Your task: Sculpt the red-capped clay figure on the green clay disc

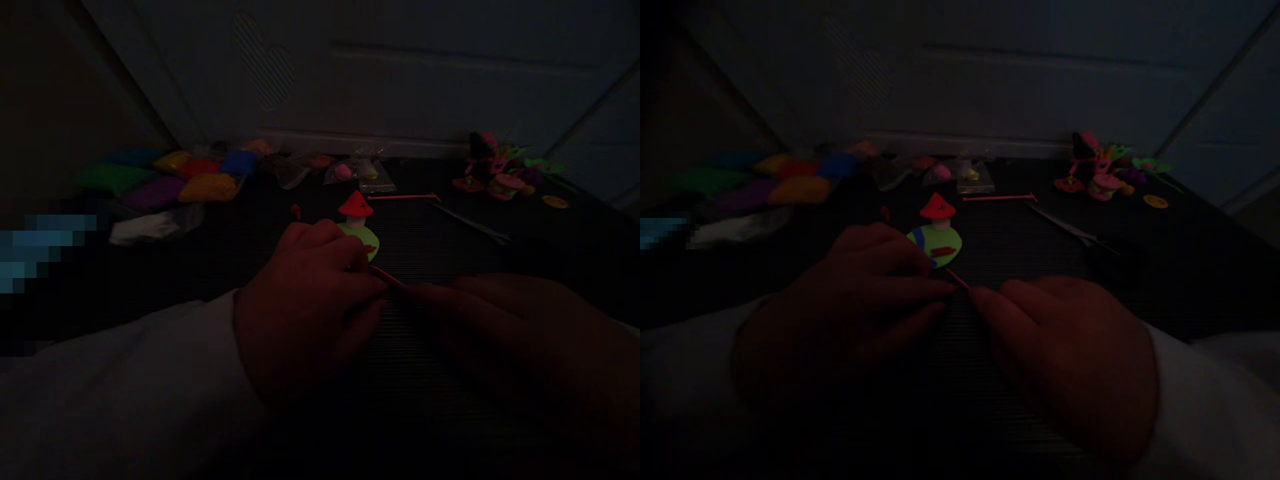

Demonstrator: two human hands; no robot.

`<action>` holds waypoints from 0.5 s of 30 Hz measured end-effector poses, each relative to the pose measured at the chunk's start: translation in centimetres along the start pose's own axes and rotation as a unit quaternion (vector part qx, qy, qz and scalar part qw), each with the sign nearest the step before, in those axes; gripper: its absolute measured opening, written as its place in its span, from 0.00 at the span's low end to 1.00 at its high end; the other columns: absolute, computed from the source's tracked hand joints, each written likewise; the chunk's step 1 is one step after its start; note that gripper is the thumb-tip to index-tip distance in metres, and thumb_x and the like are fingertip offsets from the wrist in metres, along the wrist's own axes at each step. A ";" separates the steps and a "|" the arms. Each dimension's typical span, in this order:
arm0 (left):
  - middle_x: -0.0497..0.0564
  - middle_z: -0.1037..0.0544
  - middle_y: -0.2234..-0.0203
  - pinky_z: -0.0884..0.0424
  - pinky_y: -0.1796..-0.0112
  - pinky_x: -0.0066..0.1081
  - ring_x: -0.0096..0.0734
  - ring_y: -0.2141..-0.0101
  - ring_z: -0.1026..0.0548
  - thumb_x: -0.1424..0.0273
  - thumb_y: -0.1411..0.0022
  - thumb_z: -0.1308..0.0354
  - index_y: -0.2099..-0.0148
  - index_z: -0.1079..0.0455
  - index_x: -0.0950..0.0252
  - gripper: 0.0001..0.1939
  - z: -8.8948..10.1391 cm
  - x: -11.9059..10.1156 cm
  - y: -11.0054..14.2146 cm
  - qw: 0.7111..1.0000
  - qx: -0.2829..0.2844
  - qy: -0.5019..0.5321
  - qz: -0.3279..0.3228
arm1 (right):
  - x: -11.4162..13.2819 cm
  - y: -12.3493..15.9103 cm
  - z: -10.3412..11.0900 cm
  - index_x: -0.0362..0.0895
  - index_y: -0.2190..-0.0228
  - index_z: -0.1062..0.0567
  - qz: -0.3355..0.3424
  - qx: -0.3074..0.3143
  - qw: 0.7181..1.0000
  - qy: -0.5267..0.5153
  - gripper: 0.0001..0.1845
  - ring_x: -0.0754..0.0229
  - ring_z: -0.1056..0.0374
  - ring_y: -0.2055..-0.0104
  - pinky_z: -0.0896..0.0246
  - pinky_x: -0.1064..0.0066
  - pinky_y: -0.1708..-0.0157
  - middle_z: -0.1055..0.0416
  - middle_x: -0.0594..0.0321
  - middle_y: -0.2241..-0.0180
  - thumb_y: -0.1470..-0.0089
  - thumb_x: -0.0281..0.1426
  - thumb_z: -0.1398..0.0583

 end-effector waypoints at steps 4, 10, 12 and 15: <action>0.48 0.28 0.71 0.40 0.64 0.40 0.36 0.65 0.34 0.67 0.44 0.47 0.66 0.26 0.57 0.09 -0.1 0.0 0.1 1.000 0.003 0.003 -0.002 | 0.4 0.0 0.1 0.40 0.58 0.33 0.011 -0.002 1.000 0.000 0.15 0.63 0.38 0.80 0.46 0.73 0.84 0.34 0.65 0.78 0.46 0.28 0.51; 0.48 0.28 0.70 0.40 0.64 0.39 0.36 0.65 0.34 0.67 0.45 0.47 0.66 0.26 0.57 0.09 0.1 0.0 0.2 1.000 -0.001 0.002 0.001 | 0.1 0.0 0.0 0.41 0.55 0.34 0.003 0.006 1.000 -0.009 0.16 0.65 0.38 0.79 0.46 0.74 0.83 0.33 0.66 0.77 0.46 0.29 0.51; 0.48 0.28 0.71 0.40 0.64 0.39 0.35 0.65 0.34 0.67 0.45 0.47 0.66 0.26 0.57 0.09 0.2 0.0 0.2 1.000 -0.005 0.003 0.001 | -0.1 0.0 -0.1 0.42 0.55 0.34 -0.004 0.007 1.000 -0.005 0.17 0.65 0.38 0.79 0.46 0.74 0.82 0.33 0.67 0.76 0.46 0.29 0.50; 0.48 0.28 0.71 0.40 0.64 0.39 0.35 0.65 0.34 0.67 0.44 0.47 0.66 0.26 0.57 0.09 0.3 -0.1 0.2 1.000 -0.006 0.007 -0.003 | 0.0 -0.2 -0.1 0.42 0.56 0.33 -0.002 0.011 1.000 -0.001 0.16 0.65 0.38 0.79 0.47 0.74 0.82 0.33 0.67 0.77 0.46 0.29 0.50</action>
Point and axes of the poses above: each hand's wrist, its own y-axis away from the middle knuckle, its own z-axis out of the back of the hand, x = y × z, the point moved 10 cm from there along -y, towards the middle knuckle
